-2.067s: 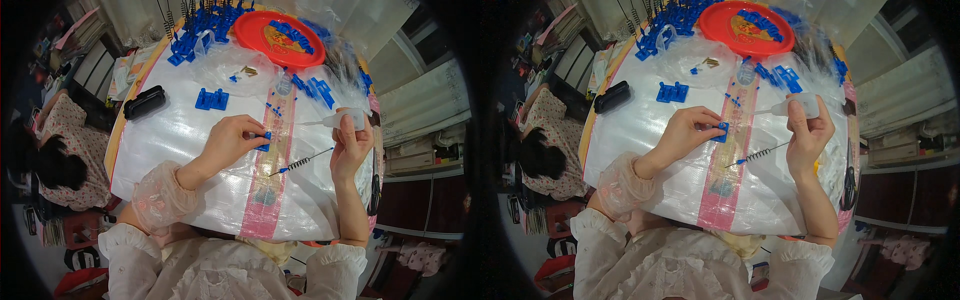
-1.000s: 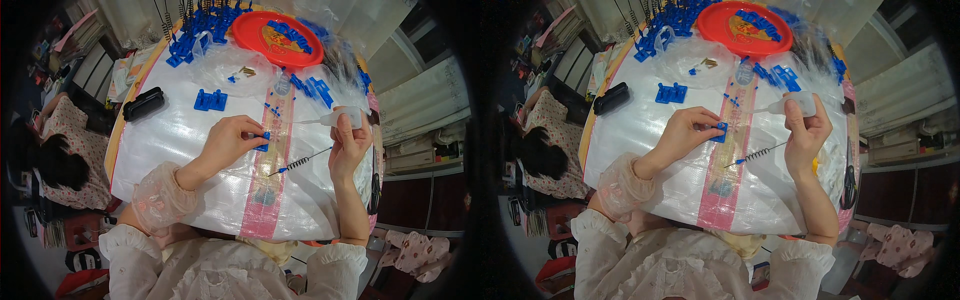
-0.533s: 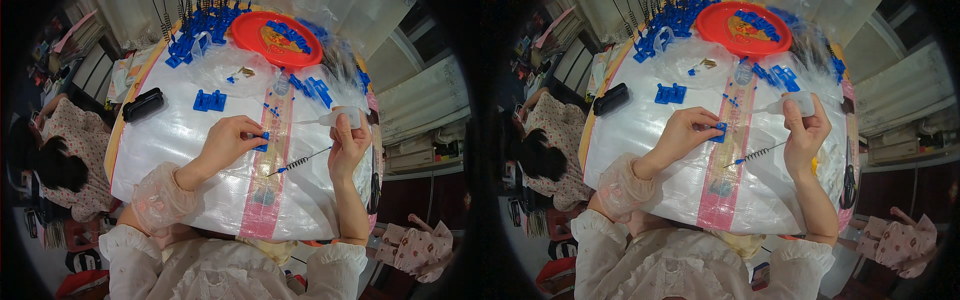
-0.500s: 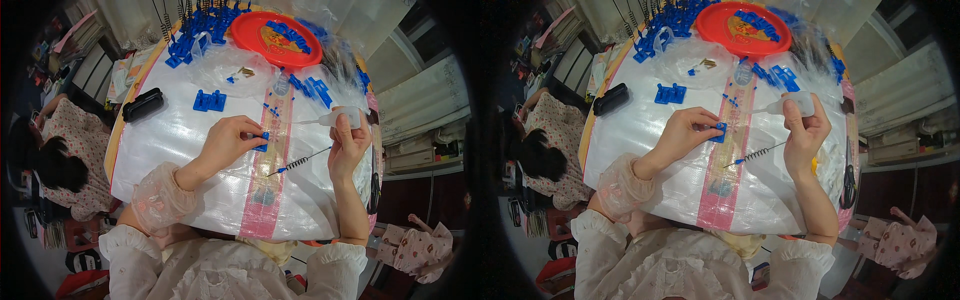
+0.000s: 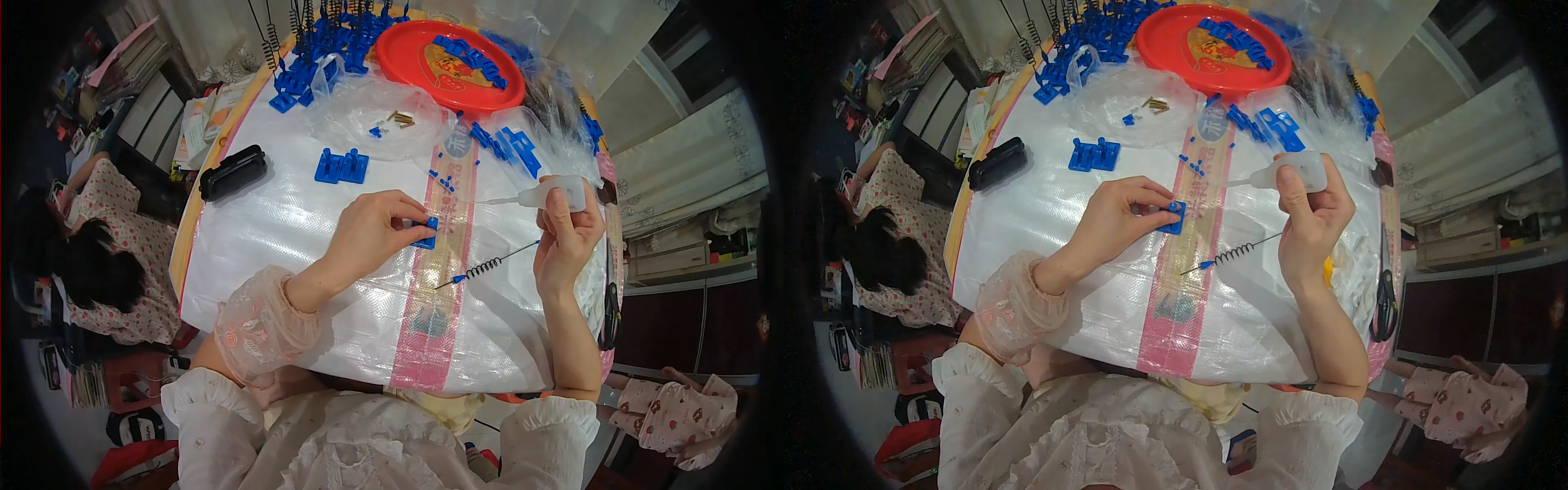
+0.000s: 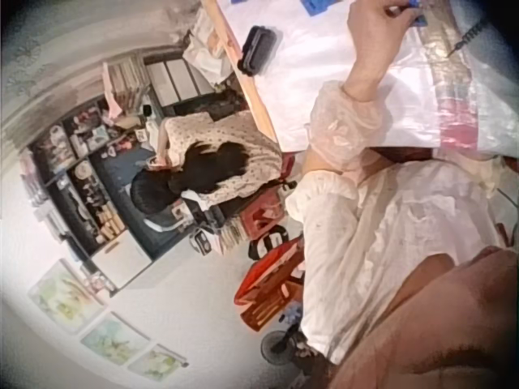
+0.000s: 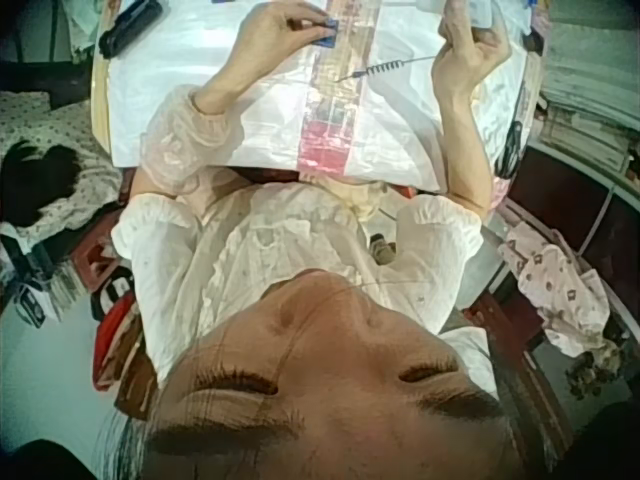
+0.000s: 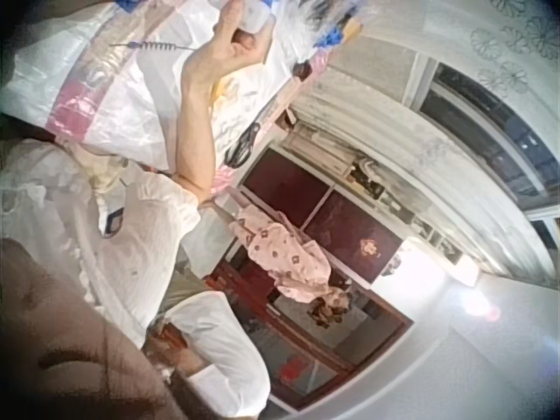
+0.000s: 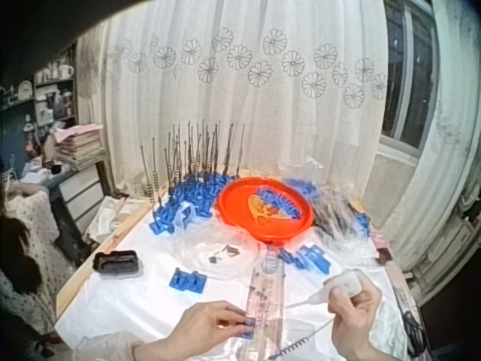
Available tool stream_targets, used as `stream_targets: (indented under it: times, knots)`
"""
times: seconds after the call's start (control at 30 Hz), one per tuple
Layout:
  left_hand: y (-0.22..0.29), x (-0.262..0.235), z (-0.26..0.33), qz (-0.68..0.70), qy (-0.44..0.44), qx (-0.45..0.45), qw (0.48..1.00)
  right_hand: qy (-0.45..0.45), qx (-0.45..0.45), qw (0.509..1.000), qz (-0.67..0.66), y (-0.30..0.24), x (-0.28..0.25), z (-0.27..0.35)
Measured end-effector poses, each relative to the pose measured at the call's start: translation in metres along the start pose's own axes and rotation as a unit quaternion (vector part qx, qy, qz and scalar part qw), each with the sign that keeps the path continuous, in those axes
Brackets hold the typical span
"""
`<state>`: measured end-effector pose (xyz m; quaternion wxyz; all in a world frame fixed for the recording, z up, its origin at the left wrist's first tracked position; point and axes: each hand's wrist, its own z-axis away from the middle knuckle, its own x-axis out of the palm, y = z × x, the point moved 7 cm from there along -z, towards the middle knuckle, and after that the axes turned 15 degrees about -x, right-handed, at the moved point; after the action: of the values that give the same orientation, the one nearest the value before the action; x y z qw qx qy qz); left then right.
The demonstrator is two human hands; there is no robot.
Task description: Assembling light fixture components by attaching a spiral spring to a wire and securing it with adhesive.
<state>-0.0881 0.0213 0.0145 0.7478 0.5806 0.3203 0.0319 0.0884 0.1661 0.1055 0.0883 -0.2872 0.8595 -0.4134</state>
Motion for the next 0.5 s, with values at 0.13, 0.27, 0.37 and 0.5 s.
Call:
stream_targets:
  times: [0.13, 0.27, 0.37, 0.5]
  knots:
    - [0.0001, 0.0011, -0.0008, -0.001, -0.003, -0.001, 1.0, 0.0, 0.002, 1.0, 0.002, 0.0013, -0.0029, 0.0005]
    - [-0.0005, -0.0003, -0.0004, -0.007, 0.003, 0.004, 1.0, -0.005, 0.005, 1.0, 0.003, 0.0011, -0.0014, 0.0005]
    - [0.001, 0.0003, -0.0006, -0.007, 0.001, 0.003, 1.0, -0.008, 0.001, 1.0, 0.008, 0.0024, -0.0039, 0.001]
    - [0.0013, -0.0002, -0.0001, -0.009, 0.0, 0.003, 1.0, 0.0, 0.003, 1.0, 0.008, 0.0009, -0.0017, 0.0005]
